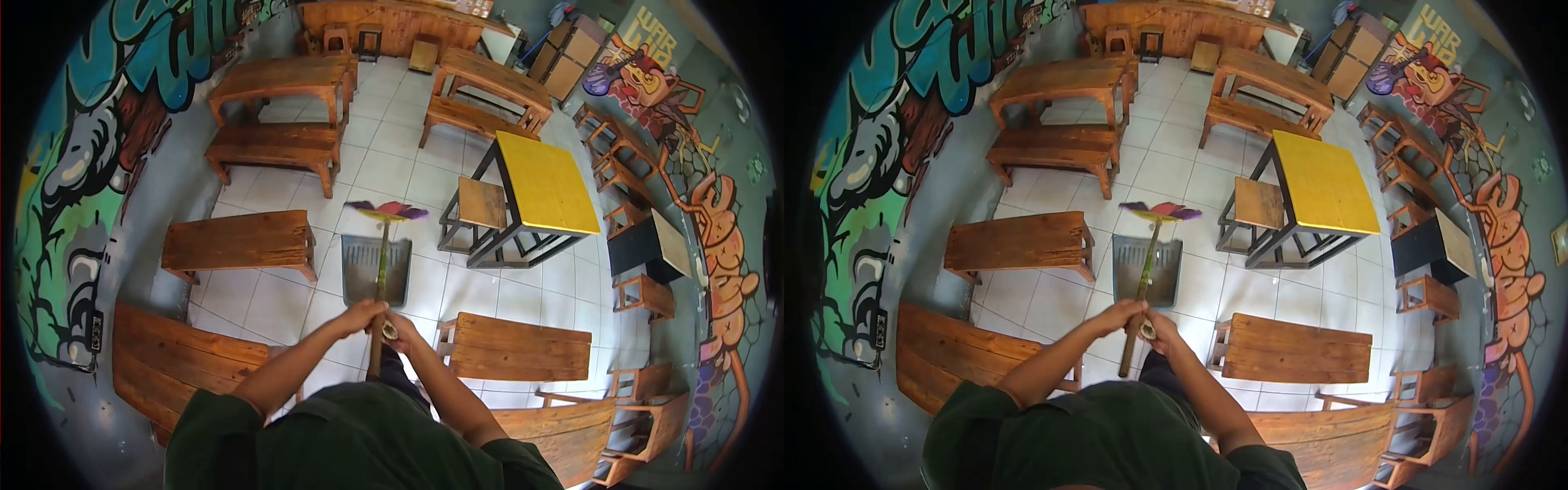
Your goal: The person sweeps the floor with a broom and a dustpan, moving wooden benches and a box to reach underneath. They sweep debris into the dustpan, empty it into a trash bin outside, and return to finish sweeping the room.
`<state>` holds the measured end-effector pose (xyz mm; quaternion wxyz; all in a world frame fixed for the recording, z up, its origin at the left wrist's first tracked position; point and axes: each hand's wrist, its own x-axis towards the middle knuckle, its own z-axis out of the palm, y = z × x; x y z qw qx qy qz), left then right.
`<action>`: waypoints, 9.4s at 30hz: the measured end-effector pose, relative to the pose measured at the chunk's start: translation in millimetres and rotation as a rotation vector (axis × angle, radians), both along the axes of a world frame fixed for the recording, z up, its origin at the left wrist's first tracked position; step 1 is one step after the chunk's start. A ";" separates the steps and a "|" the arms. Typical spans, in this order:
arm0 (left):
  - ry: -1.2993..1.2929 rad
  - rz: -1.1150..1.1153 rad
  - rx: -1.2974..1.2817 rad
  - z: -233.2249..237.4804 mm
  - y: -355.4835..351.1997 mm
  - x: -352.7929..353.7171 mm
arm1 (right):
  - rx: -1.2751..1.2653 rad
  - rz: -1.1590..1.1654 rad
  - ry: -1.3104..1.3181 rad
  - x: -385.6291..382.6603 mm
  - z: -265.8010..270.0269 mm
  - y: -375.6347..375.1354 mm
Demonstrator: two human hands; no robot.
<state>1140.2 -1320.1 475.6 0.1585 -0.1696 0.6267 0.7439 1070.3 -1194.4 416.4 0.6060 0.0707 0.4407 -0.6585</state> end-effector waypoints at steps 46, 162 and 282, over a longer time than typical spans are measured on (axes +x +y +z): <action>-0.615 0.318 0.354 -98.5 -517.1 -798.8 | -0.027 0.257 -0.219 -859.1 67.6 -485.5; -0.988 0.888 0.687 -221.4 -1210.8 -1520.6 | 0.815 0.865 1.145 -1773.6 -308.0 -1079.9; -0.919 0.517 0.515 -278.5 -1236.7 -1453.9 | 1.075 1.901 1.269 -1893.1 -213.7 -1303.7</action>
